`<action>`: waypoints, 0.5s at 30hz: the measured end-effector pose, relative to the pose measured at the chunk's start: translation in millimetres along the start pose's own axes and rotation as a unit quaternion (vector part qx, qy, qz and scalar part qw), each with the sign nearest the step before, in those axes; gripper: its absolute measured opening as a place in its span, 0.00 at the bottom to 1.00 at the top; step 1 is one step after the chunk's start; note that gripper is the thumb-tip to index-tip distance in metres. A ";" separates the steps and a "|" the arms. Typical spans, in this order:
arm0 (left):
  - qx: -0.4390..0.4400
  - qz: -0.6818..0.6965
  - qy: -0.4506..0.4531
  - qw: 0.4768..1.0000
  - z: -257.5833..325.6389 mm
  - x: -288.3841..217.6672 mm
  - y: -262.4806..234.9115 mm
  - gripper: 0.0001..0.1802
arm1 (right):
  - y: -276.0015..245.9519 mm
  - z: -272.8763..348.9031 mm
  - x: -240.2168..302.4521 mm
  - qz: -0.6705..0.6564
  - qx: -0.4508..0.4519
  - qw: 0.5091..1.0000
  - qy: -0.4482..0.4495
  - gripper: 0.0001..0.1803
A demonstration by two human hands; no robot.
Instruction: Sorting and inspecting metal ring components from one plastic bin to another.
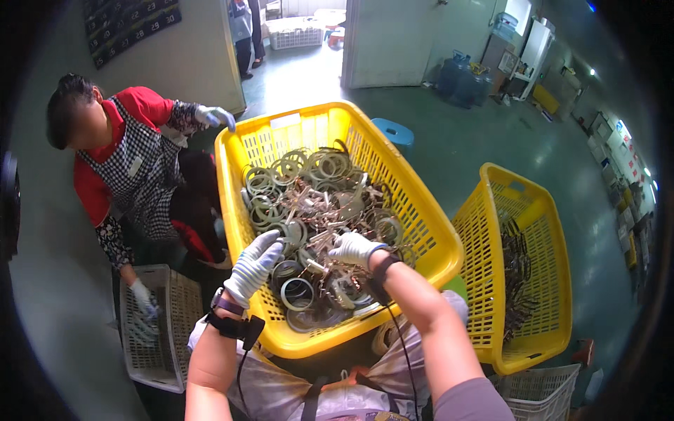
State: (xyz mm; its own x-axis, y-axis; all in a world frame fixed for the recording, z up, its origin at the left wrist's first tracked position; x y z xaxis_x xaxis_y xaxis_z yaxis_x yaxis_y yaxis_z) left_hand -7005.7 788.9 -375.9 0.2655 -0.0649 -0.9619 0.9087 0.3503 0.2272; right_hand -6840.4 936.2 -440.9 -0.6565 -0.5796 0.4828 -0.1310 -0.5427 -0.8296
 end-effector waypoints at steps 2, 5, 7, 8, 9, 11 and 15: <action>-0.019 -0.041 0.061 0.997 8.8 -10.1 -15.5 0.23 | 41.9 -13.1 21.6 0.102 -0.004 0.995 0.021 0.18; 0.010 -0.026 0.055 0.998 9.9 -14.6 -8.6 0.25 | 78.6 -24.9 6.3 0.152 -0.115 0.981 0.026 0.19; -0.008 -0.096 0.082 0.992 9.9 -6.1 -23.6 0.27 | 95.0 -27.4 13.4 0.143 -0.052 0.986 0.069 0.22; -0.010 -0.123 0.080 0.989 13.2 -4.6 -27.6 0.26 | 100.8 -28.5 13.3 0.134 -0.036 0.985 0.100 0.24; -0.011 -0.166 0.088 0.982 18.1 -11.8 -25.8 0.26 | 97.0 -25.0 15.4 0.116 -0.024 0.985 0.126 0.25; -0.012 -0.272 0.122 0.955 25.8 -31.7 -18.3 0.27 | 92.0 -19.1 16.9 0.128 -0.017 0.984 0.120 0.32; 0.004 -0.309 0.134 0.942 26.8 -22.3 -12.1 0.28 | 103.1 -27.7 -7.2 0.186 0.109 0.973 0.083 0.25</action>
State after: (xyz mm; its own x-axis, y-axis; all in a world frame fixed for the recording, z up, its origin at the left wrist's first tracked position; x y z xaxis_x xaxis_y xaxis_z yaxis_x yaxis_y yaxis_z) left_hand -7014.0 761.1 -353.1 -0.4046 -0.0159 -0.9143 0.8653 0.3168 -0.3885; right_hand -6869.7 901.3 -537.7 -0.7411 -0.6649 0.0932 0.2880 -0.4402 -0.8505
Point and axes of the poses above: each hand's wrist, its own z-axis away from the middle knuckle, its own y-axis out of the palm, x = y × z, the point moved 8 cm from there along -z, towards the middle knuckle, and after that the axes turned 6 degrees about -x, right-handed, at the moved point
